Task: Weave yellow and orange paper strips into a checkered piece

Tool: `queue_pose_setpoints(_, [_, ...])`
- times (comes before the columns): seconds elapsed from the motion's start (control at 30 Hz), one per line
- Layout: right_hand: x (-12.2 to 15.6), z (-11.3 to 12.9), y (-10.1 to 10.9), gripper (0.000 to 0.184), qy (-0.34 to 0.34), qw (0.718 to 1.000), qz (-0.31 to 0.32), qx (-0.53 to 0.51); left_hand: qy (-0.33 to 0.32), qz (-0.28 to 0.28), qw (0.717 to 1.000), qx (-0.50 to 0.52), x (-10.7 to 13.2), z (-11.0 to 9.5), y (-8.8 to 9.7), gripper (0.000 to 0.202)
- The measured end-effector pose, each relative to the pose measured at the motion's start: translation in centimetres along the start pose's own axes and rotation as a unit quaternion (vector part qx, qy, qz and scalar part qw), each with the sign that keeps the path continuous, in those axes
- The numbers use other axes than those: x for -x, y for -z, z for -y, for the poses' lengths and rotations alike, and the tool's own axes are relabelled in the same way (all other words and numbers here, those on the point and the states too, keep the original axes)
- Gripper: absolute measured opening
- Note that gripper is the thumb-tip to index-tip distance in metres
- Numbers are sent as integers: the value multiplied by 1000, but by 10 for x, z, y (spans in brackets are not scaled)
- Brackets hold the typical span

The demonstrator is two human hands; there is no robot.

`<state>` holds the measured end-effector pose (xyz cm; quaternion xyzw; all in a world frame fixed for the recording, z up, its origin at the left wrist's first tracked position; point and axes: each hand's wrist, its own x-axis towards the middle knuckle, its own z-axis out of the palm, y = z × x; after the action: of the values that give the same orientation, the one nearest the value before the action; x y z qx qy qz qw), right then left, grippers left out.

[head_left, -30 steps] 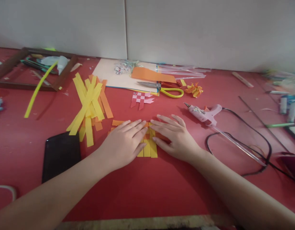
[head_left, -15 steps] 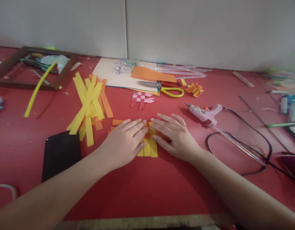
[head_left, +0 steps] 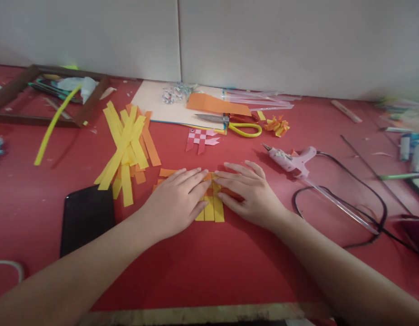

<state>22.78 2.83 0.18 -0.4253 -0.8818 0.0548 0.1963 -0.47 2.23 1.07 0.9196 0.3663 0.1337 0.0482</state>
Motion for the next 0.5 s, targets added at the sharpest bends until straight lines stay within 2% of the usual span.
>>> queue_pose_setpoints(0.13, [-1,1,1,24,-7,1000,-23,-10,-10,-12,1000,0,0,1,0,37])
queue_pose_setpoints(0.2, [-3,0,11,22,-3,999,-47,-16,-15,-18,1000,-4,0,2,0,37])
queue_pose_setpoints(0.27, [-4,-8,31,20,-8,997,-68,-22,-23,-22,999,-6,0,3,0,37])
queue_pose_setpoints(0.33, [0,-26,58,21,-92,991,-99,-6,-31,-25,999,-3,0,3,1,36])
queue_pose_setpoints(0.37, [5,-39,71,20,-176,978,-110,31,-33,-29,999,2,0,3,2,36])
queue_pose_setpoints(0.43, [19,-72,93,19,-313,942,-36,117,-25,-46,998,21,0,3,4,34])
queue_pose_setpoints(0.5, [35,-108,103,22,-368,908,26,198,-2,-71,996,59,-1,3,8,31])
